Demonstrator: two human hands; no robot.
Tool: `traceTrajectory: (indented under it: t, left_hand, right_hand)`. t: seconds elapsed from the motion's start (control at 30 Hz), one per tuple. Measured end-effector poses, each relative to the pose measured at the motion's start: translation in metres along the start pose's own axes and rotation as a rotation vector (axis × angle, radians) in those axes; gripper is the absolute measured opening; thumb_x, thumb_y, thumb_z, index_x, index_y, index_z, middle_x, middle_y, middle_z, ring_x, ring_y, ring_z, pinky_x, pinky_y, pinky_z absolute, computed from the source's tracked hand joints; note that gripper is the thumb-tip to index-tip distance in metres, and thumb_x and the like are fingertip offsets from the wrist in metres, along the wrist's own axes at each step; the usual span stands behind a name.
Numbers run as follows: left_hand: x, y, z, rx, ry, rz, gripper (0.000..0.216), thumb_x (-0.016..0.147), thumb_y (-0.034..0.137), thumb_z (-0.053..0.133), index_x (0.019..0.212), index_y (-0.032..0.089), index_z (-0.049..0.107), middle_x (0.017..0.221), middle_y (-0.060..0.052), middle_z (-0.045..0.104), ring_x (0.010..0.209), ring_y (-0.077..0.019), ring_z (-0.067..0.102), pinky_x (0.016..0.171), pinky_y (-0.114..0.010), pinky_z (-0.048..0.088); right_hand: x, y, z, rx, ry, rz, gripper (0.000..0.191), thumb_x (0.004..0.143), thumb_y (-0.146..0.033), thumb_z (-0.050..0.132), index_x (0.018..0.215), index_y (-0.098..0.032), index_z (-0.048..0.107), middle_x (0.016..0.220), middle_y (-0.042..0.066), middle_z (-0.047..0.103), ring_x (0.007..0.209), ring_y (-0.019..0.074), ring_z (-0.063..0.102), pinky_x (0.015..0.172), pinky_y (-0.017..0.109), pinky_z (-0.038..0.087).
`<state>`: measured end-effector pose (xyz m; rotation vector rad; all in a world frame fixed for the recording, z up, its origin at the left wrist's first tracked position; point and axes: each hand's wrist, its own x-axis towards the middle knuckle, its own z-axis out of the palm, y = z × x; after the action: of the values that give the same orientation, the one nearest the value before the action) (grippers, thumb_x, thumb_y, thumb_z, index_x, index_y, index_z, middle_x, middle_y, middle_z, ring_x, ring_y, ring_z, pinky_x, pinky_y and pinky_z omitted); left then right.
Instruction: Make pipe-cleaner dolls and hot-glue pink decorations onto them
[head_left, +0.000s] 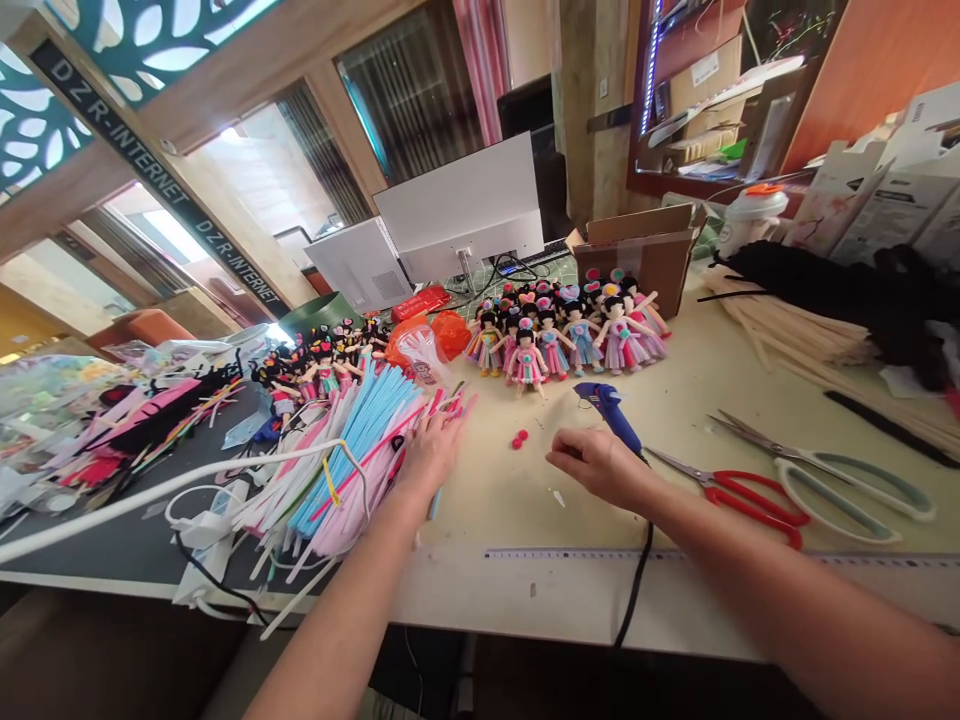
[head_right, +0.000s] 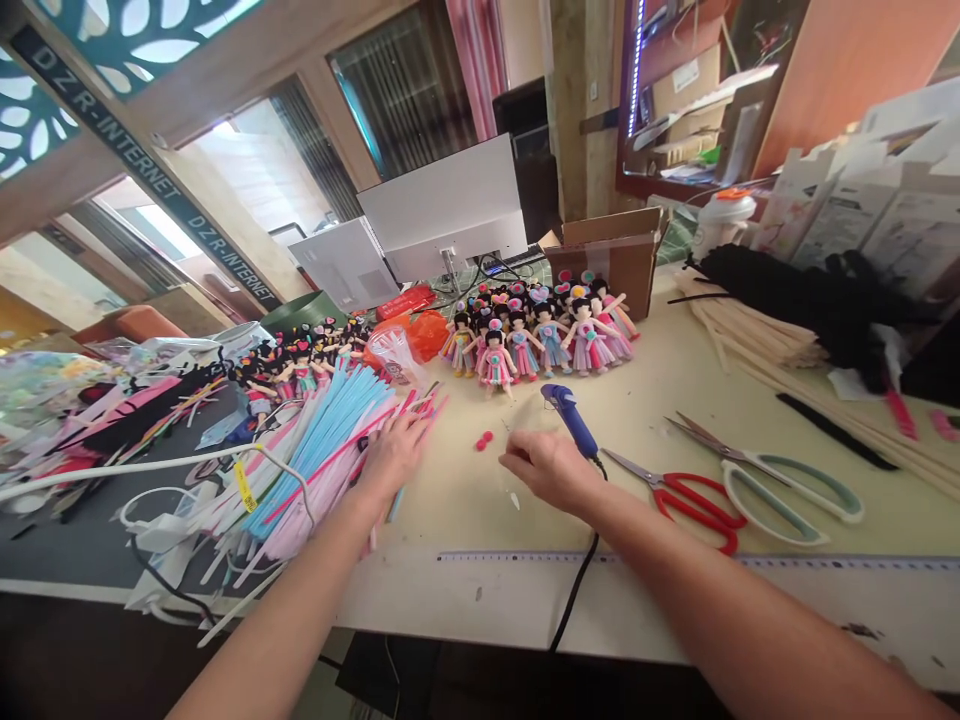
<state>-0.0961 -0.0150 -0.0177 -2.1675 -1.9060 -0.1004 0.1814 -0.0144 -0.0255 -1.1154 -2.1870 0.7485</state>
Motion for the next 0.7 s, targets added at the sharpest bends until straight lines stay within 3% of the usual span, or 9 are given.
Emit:
traceTrajectory:
  t: [0.13,0.33,0.47,0.6,0.7]
  left_hand:
    - [0.006,0.010,-0.007,-0.168,0.054,-0.018,0.031,0.090,0.022,0.046,0.114,0.023,0.067,0.120,-0.010,0.065,0.115,-0.0270,0.054,0.100,-0.043,0.041]
    - [0.031,0.053,-0.007,-0.474,-0.038,0.039,0.029,0.086,0.015,0.049,0.098,0.021,0.074,0.108,-0.009,0.072,0.115,-0.0250,0.059,0.102,-0.036,0.041]
    - [0.052,0.074,-0.006,-0.638,-0.067,-0.018,0.027,0.084,0.018,0.052,0.097,0.020,0.075,0.110,-0.010,0.072,0.107,-0.0248,0.063,0.096,-0.035,0.043]
    - [0.064,0.080,-0.004,-0.784,-0.030,-0.113,0.027,0.084,0.020,0.052,0.100,0.020,0.074,0.100,-0.007,0.074,0.094,-0.0206,0.064,0.085,-0.029,0.046]
    - [0.063,0.074,0.004,-0.827,0.014,-0.167,0.026,0.084,0.022,0.052,0.097,0.019,0.074,0.088,-0.006,0.073,0.083,-0.0183,0.063,0.078,-0.027,0.046]
  right_hand:
    - [-0.002,-0.005,-0.013,0.135,0.076,0.027,0.023,0.087,-0.036,0.049,0.074,-0.020,0.058,0.059,-0.001,0.056,0.055,0.0130,0.050,0.055,0.026,0.039]
    - [-0.014,-0.007,-0.044,0.239,0.228,0.129,0.030,0.085,-0.041,0.049,0.093,-0.018,0.066,0.060,-0.001,0.056,0.049,0.0115,0.048,0.047,0.024,0.038]
    - [-0.018,-0.006,-0.044,0.031,0.099,0.188,0.026,0.087,-0.031,0.047,0.095,-0.020,0.069,0.068,0.001,0.061,0.050,0.0117,0.051,0.051,0.026,0.041]
    - [-0.008,-0.002,-0.020,-0.192,-0.129,0.190,0.023,0.084,-0.017,0.048,0.094,-0.018,0.068,0.091,0.006,0.067,0.069,0.0145,0.061,0.065,0.026,0.044]
    - [0.006,0.003,-0.002,-0.320,-0.161,0.179,0.018,0.081,-0.014,0.050,0.089,-0.017,0.066,0.091,0.008,0.068,0.084,0.0195,0.062,0.072,0.027,0.044]
